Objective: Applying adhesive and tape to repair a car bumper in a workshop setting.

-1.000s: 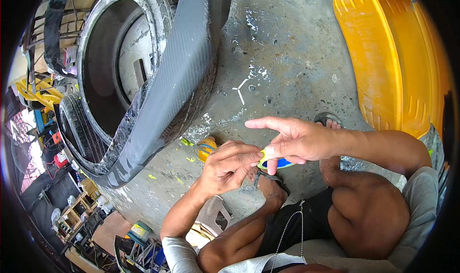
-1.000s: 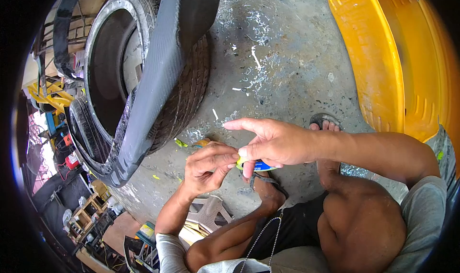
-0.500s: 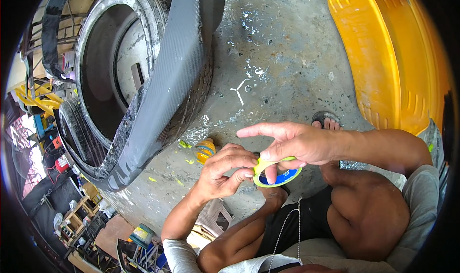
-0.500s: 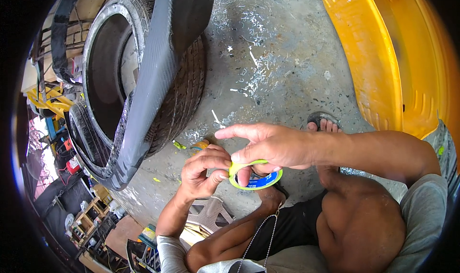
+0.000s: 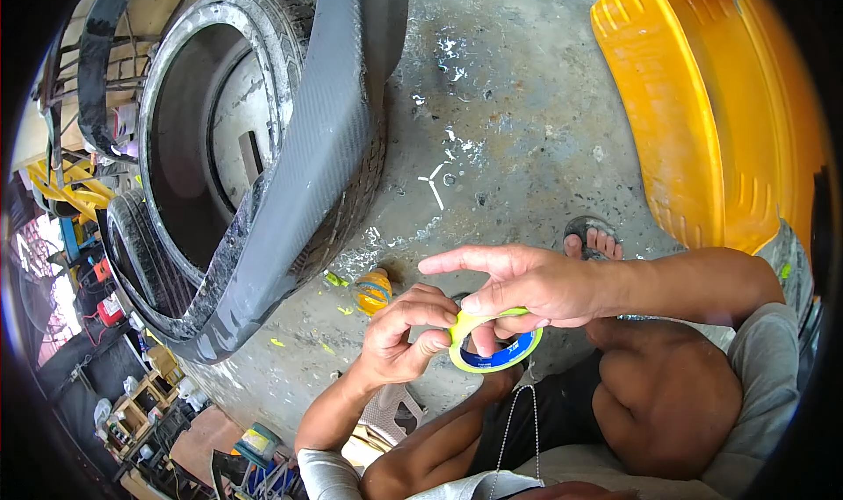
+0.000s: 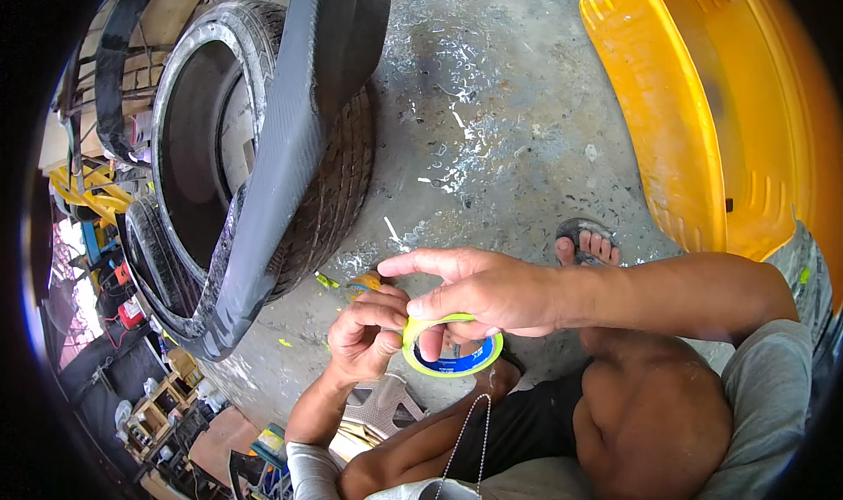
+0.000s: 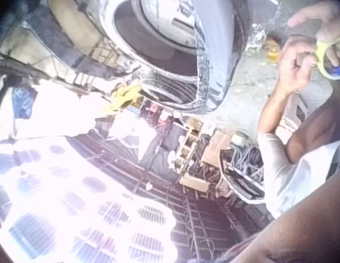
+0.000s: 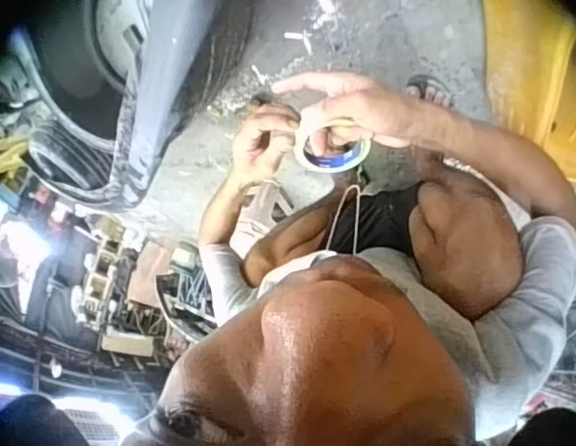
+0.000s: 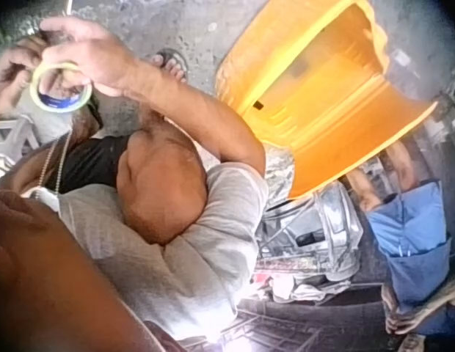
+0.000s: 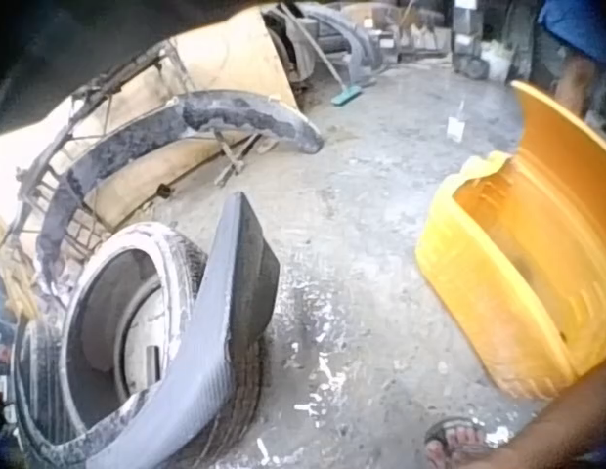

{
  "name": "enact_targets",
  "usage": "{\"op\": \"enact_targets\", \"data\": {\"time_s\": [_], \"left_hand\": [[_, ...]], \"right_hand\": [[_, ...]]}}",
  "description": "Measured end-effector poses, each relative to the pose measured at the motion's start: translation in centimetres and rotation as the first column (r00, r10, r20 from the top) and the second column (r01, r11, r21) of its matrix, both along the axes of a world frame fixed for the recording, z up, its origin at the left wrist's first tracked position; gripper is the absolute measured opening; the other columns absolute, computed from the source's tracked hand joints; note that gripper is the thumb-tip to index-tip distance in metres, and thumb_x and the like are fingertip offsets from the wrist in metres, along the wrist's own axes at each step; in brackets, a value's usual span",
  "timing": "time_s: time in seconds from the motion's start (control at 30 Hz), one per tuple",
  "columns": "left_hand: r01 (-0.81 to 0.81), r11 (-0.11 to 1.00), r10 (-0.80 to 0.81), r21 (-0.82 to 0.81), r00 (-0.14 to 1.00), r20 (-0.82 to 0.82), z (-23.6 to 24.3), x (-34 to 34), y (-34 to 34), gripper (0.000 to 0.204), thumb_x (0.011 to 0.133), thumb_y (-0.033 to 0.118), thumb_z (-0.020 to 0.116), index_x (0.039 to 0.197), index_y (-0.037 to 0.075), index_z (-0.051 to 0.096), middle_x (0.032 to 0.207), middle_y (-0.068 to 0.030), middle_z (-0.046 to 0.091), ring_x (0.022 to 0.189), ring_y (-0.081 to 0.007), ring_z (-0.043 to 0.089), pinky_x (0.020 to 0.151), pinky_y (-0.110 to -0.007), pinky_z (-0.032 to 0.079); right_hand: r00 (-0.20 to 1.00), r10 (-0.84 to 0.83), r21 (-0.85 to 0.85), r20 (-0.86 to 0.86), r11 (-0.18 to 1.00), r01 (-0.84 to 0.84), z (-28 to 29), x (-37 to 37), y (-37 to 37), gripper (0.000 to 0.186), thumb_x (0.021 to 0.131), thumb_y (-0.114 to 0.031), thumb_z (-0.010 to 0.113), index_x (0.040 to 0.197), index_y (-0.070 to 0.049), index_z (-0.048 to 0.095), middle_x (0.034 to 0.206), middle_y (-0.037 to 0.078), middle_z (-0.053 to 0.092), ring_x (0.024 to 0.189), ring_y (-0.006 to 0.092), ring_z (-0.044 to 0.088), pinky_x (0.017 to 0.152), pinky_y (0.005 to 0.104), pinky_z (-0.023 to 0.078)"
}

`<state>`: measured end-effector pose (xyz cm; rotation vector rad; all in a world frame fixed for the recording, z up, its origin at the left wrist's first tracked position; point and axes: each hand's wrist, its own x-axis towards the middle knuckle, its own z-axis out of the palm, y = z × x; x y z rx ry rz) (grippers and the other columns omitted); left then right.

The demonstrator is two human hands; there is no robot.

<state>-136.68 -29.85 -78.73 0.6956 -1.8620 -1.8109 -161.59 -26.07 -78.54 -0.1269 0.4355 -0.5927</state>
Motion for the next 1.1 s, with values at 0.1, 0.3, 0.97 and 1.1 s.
{"op": "enact_targets", "data": {"time_s": [0.1,0.3,0.97,1.1], "left_hand": [[0.004,0.999,-0.003,0.051,1.0,-0.003,0.1,-0.1,-0.1,0.019,0.097,0.021,0.071,0.102,0.004,0.063,0.102,-0.0134,0.068,0.092,-0.0282,0.066,0.083,-0.04,0.053],[0.079,0.981,-0.075,0.18,0.997,-0.025,1.1,-0.5,0.6,0.017,0.099,0.022,0.067,0.102,0.006,0.062,0.103,-0.0128,0.068,0.097,-0.0292,0.066,0.09,-0.043,0.051],[-0.342,0.929,0.344,-0.144,0.648,0.679,2.6,10.5,7.6,0.034,0.084,0.01,0.079,0.115,-0.001,0.071,0.099,-0.0201,0.073,0.089,-0.0342,0.07,0.081,-0.038,0.054],[-0.56,0.821,0.412,-0.113,0.443,0.797,2.6,14.1,13.3,0.038,0.086,0.012,0.077,0.119,-0.005,0.068,0.095,-0.0167,0.072,0.082,-0.0245,0.067,0.078,-0.034,0.053]], "right_hand": [[1.0,0.01,-0.015,0.021,1.0,-0.01,0.1,0.0,0.1,0.069,0.101,-0.016,0.056,0.159,-0.004,0.021,0.087,0.017,0.071,0.059,0.0069,0.054,0.054,0.0198,0.038],[0.999,0.042,-0.015,0.027,0.999,-0.041,1.1,-0.4,0.4,0.07,0.102,-0.018,0.057,0.16,-0.005,0.019,0.09,0.018,0.071,0.06,0.0079,0.056,0.055,0.0208,0.04],[0.036,-0.982,-0.536,-0.184,0.07,-0.841,-1.9,-6.9,-16.1,0.067,0.08,0.003,0.061,0.138,-0.029,0.062,0.091,0.0,0.066,0.085,0.0188,0.063,0.081,0.0373,0.04],[0.067,-0.983,-0.608,-0.168,0.05,-0.792,-2.5,-7.1,-16.2,0.064,0.078,0.003,0.062,0.133,-0.027,0.066,0.091,-0.001,0.066,0.083,0.0182,0.063,0.079,0.0368,0.039]]}}
